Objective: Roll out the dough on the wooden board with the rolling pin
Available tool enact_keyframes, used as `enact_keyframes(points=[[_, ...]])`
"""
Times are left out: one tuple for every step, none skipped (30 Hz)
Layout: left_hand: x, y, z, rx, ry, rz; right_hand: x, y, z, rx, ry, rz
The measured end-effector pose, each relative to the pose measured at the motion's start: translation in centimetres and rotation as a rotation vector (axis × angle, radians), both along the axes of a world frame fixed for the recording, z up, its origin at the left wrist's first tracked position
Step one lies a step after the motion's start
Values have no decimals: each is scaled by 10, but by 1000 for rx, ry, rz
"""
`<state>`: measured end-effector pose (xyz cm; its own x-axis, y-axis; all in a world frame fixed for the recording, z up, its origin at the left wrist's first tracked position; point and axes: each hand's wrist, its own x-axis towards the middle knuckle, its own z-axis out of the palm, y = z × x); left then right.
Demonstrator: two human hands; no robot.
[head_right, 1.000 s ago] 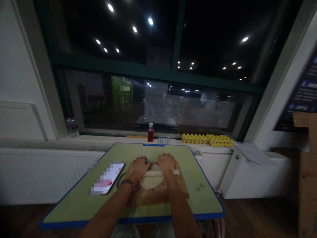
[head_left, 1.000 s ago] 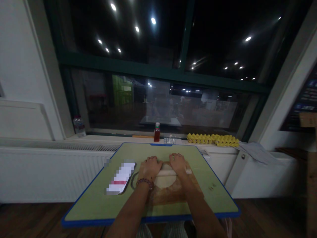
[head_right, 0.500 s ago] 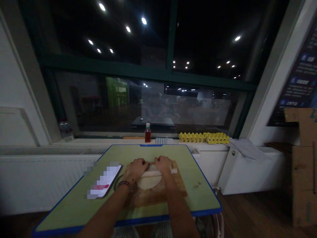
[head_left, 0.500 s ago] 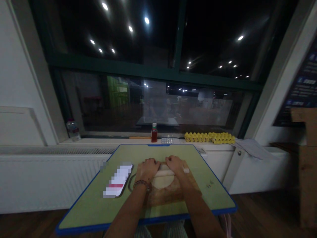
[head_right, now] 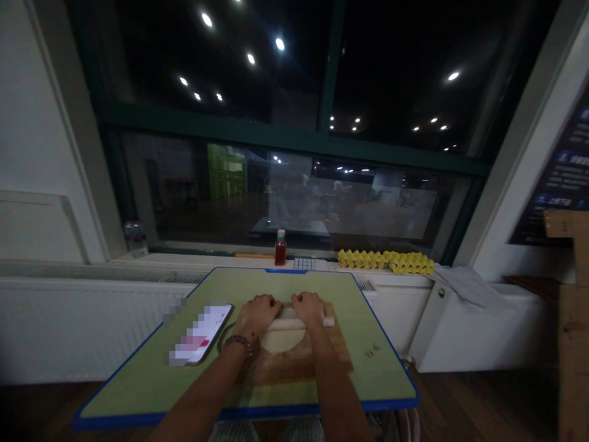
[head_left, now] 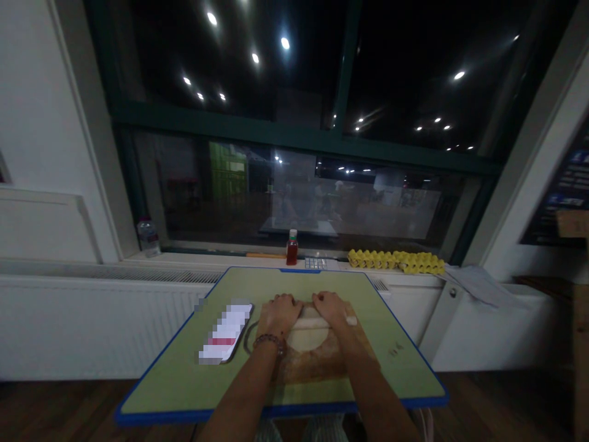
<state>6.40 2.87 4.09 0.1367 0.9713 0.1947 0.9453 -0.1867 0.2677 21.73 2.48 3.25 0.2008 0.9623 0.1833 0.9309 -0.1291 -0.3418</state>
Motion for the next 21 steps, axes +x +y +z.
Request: enact_keyframes(points=[[0,-1,1,3,-2,0,0,0,0,4,-2,-2],[0,-1,1,7,-3,-1,0,-1,0,7,-3,-5],[0,-2,2,9,-3,-3,0,-1,0,9,-5,-9],[0,-2,2,11,-3,-6,0,-1,0,11,-6,-13],[0,-2,1,14,-3,-10,-1,-1,0,10,-7,-15],[-1,-2,1,16,-3,-13,-1,-1,0,9,-7,-17],[-1,-1,1,18,-2,-16,-1,0,0,7,-6,-19],[-1,-1,0,20,-2,-16,-1,0,0,5,-5,-21],[-1,-1,0,23,-1,-15,-1,0,0,5,-5,-22],[-1,-1,0,25,-1,-15,-1,0,-1,6,-6,-21],[-1,-1,0,28,-1,-15,0,0,-1,7,-7,-20],[-1,-1,-1,30,-1,-15,0,0,-1,9,-10,-19],[-1,-1,-1,32,-1,-15,0,0,-1,10,-13,-19],[-1,-2,-1,33,-2,-14,0,0,-1,9,-16,-21],[0,-2,-1,34,-4,-14,0,0,-1,8,-19,-24],[0,-2,-1,34,-5,-13,0,0,-1,7,-23,-28],[0,-2,-1,34,-6,-13,0,0,-1,7,-27,-33],[1,-2,-1,33,-6,-12,0,-1,-1,8,-32,-37],[1,-2,-1,32,-6,-9,-1,-1,-1,9,-36,-39],[1,-2,-1,31,-5,-7,-1,-1,0,10,-41,-39],[2,-2,-1,29,-4,-5,-1,-1,0,11,-44,-39]])
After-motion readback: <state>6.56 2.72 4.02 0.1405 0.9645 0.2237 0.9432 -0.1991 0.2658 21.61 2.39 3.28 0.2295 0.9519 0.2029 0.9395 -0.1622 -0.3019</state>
